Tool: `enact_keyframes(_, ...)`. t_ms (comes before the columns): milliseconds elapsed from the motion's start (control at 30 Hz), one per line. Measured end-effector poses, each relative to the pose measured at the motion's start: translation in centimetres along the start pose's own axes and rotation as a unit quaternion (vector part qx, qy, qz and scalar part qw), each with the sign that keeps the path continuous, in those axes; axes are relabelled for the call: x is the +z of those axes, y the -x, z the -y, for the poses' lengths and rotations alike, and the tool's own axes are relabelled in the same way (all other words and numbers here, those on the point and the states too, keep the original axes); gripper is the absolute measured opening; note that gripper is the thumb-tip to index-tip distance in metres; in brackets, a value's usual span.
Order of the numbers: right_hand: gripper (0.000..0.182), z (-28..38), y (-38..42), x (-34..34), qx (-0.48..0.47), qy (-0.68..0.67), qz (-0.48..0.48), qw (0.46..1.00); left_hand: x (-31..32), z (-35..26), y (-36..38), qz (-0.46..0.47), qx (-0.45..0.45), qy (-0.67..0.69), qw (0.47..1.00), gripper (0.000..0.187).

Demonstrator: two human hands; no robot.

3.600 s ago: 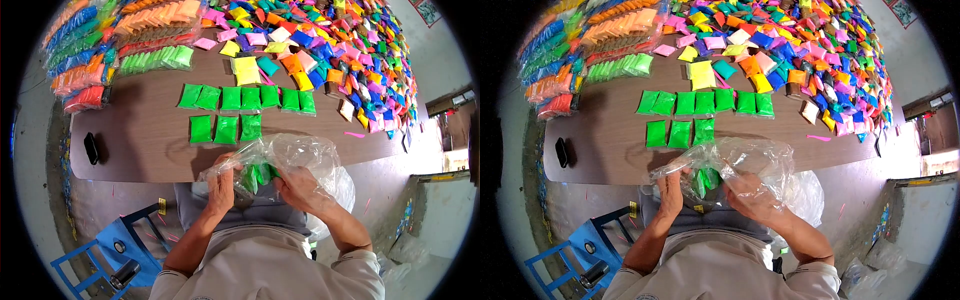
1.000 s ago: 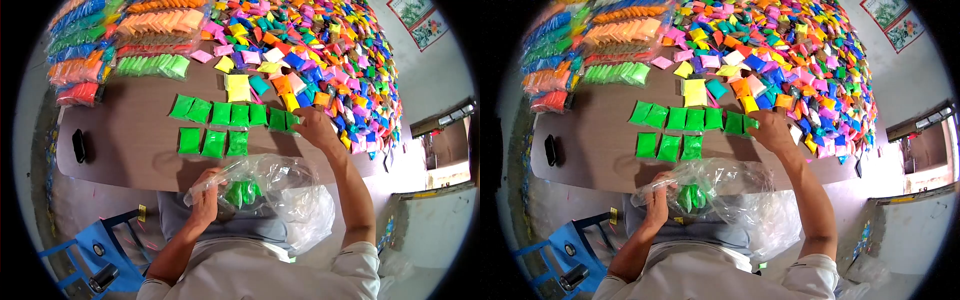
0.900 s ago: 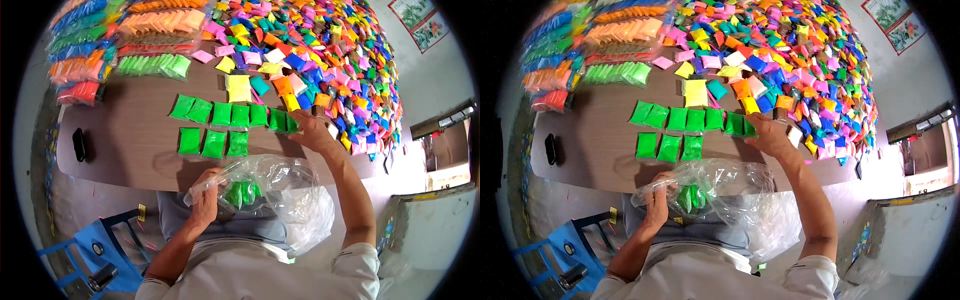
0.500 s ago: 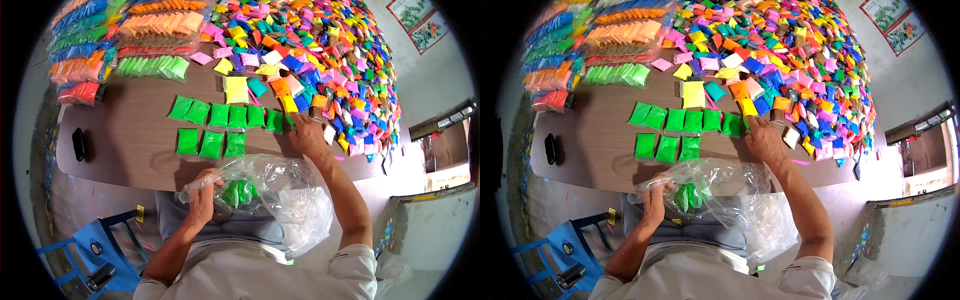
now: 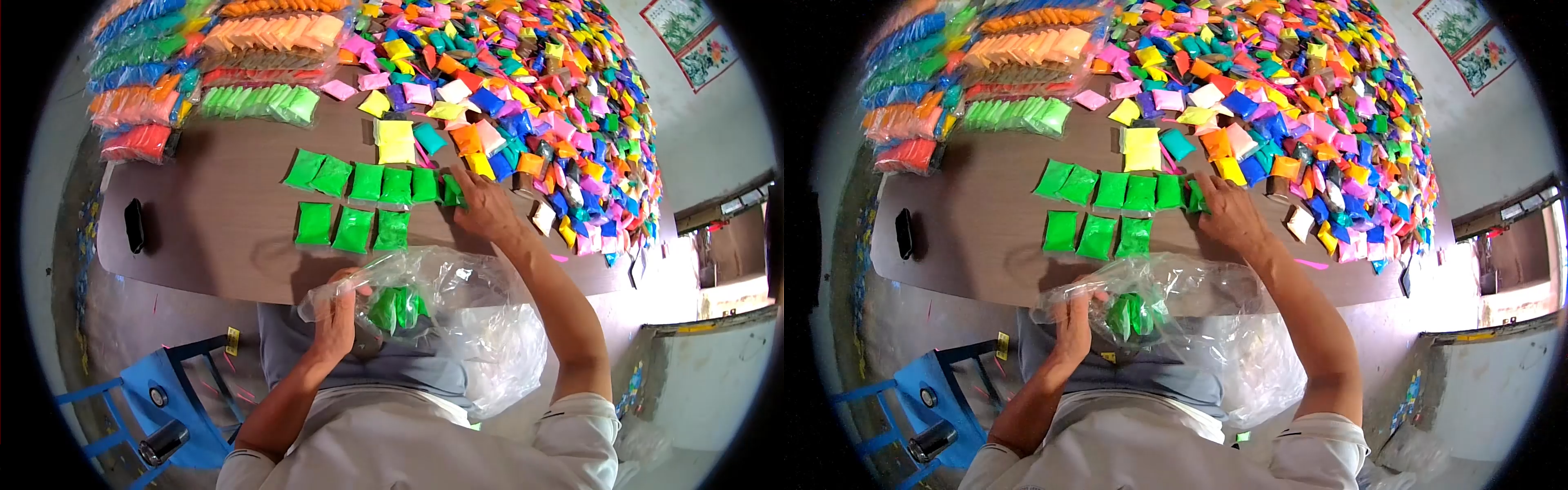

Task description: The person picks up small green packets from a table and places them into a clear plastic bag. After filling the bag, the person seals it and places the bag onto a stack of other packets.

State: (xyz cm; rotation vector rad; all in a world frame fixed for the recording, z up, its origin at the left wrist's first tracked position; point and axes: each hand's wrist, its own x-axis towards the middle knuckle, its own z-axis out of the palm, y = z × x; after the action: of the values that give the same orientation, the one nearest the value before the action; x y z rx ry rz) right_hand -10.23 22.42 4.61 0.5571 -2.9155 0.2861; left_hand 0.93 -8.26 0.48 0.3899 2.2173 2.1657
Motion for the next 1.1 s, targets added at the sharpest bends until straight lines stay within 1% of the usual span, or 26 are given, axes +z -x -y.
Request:
enact_keyframes(33, 0.07, 0.0, -0.4, 0.0, 0.006, 0.004, 0.005, 1.0, 0.0, 0.2, 0.0, -0.004, 0.019, -0.034, 0.999, 0.033)
enact_keyframes(100, 0.063, 0.1, -0.6, -0.7, 0.086, -0.027, -0.002, 0.996, 0.1, 0.5, 0.2, -0.009, 0.055, -0.101, 0.993, 0.032)
enact_keyframes(133, 0.06, 0.4, -0.5, -1.1, 0.127, -0.042, -0.005, 0.991, 0.1, 0.3, 0.3, -0.01, 0.036, -0.078, 0.996, 0.031)
enact_keyframes(167, 0.058, 0.3, 0.1, -1.7, 0.166, -0.149, -0.052, 0.974, 0.0, -0.1, 0.2, -0.01, 0.016, -0.054, 0.998, 0.031)
enact_keyframes(200, 0.056, -0.1, 0.8, -2.6, 0.202, -0.252, -0.097, 0.941, 0.1, -0.4, 0.1, -0.011, -0.004, -0.029, 1.0, 0.03)
enact_keyframes(233, 0.054, -0.2, 1.6, -3.8, 0.235, -0.351, -0.14, 0.895, 0.1, -0.3, 0.2, -0.013, -0.001, -0.029, 0.999, 0.03)
enact_keyframes(267, 0.041, 1.7, 3.0, -7.0, 0.233, -0.514, -0.139, 0.814, 0.1, -0.3, 0.3, -0.015, 0.003, -0.029, 0.999, 0.03)
enact_keyframes(300, 0.038, 2.0, 4.9, -9.3, 0.161, -0.565, -0.099, 0.803, 0.2, -0.3, 0.2, -0.017, 0.01, -0.028, 0.999, 0.03)
enact_keyframes(333, 0.041, 3.5, 7.1, -10.7, 0.199, -0.603, -0.1, 0.766, 0.2, -0.2, 0.0, -0.018, 0.014, -0.026, 0.999, 0.031)
enact_keyframes(367, 0.042, 4.9, 9.2, -12.5, 0.186, -0.627, -0.049, 0.755, 0.2, 0.0, 0.0, -0.019, 0.016, -0.024, 0.999, 0.031)
enact_keyframes(400, 0.044, 6.3, 10.8, -14.0, 0.119, -0.646, 0.057, 0.752, 0.3, 0.1, 0.1, -0.019, 0.017, -0.023, 0.999, 0.032)
enact_keyframes(433, 0.046, 7.7, 11.7, -15.0, 0.021, -0.648, 0.186, 0.738, 0.5, 0.1, 0.1, -0.026, 0.006, -0.011, 1.0, 0.032)
enact_keyframes(467, 0.048, 9.6, 12.3, -15.1, -0.068, -0.624, 0.285, 0.725, 0.7, -0.1, 0.0, -0.035, -0.005, 0.001, 0.999, 0.032)
enact_keyframes(500, 0.051, 11.8, 12.7, -14.5, -0.099, -0.6, 0.339, 0.718, 0.8, -0.2, 0.1, -0.043, -0.018, 0.012, 0.999, 0.032)
enact_keyframes(533, 0.052, 13.8, 13.2, -13.4, -0.1, -0.588, 0.291, 0.748, 0.7, -0.2, 0.1, -0.037, -0.009, 0.011, 0.999, 0.033)
enact_keyframes(600, 0.052, 16.3, 13.8, -12.0, 0.057, -0.508, 0.294, 0.808, 0.4, -0.1, 0.1, -0.026, 0.009, 0.01, 1.0, 0.033)
enact_keyframes(633, 0.05, 17.1, 13.9, -11.0, 0.109, -0.473, 0.227, 0.844, 0.3, 0.1, 0.1, -0.02, 0.004, 0.013, 1.0, 0.034)
enact_keyframes(700, 0.047, 18.1, 13.8, -9.5, 0.199, -0.383, 0.099, 0.897, 0.2, 0.4, 0.1, -0.009, -0.006, 0.018, 1.0, 0.034)
enact_keyframes(767, 0.049, 17.8, 13.8, -8.1, 0.153, -0.302, -0.048, 0.94, 0.2, 0.8, -0.1, -0.015, 0.023, 0.024, 0.999, 0.035)
enact_keyframes(800, 0.05, 17.8, 13.8, -7.7, 0.129, -0.259, -0.119, 0.95, 0.3, 0.9, -0.1, -0.018, 0.035, 0.027, 0.999, 0.035)
enact_keyframes(833, 0.054, 18.0, 13.3, -8.2, 0.121, -0.244, -0.127, 0.954, 0.3, 0.7, 0.1, -0.02, 0.016, 0.025, 0.999, 0.036)
enact_keyframes(900, 0.055, 17.7, 12.8, -7.1, 0.119, -0.181, -0.163, 0.962, 0.2, 0.2, 0.3, -0.023, -0.022, 0.021, 0.999, 0.037)
enact_keyframes(933, 0.056, 17.5, 12.8, -6.5, 0.119, -0.149, -0.182, 0.965, 0.2, 0.4, 0.3, -0.023, -0.01, 0.019, 1.0, 0.037)
enact_keyframes(1000, 0.054, 17.2, 12.7, -5.8, 0.153, -0.097, -0.168, 0.969, 0.1, 1.0, 0.2, -0.022, 0.014, 0.014, 1.0, 0.038)
enact_keyframes(1067, 0.055, 16.5, 12.5, -4.4, 0.177, -0.057, -0.17, 0.968, 0.0, 0.7, 0.3, -0.021, 0.002, 0.016, 1.0, 0.038)
enact_keyframes(1100, 0.057, 16.2, 12.2, -3.6, 0.16, -0.079, -0.207, 0.962, 0.1, 0.6, 0.2, -0.02, -0.004, 0.018, 1.0, 0.038)
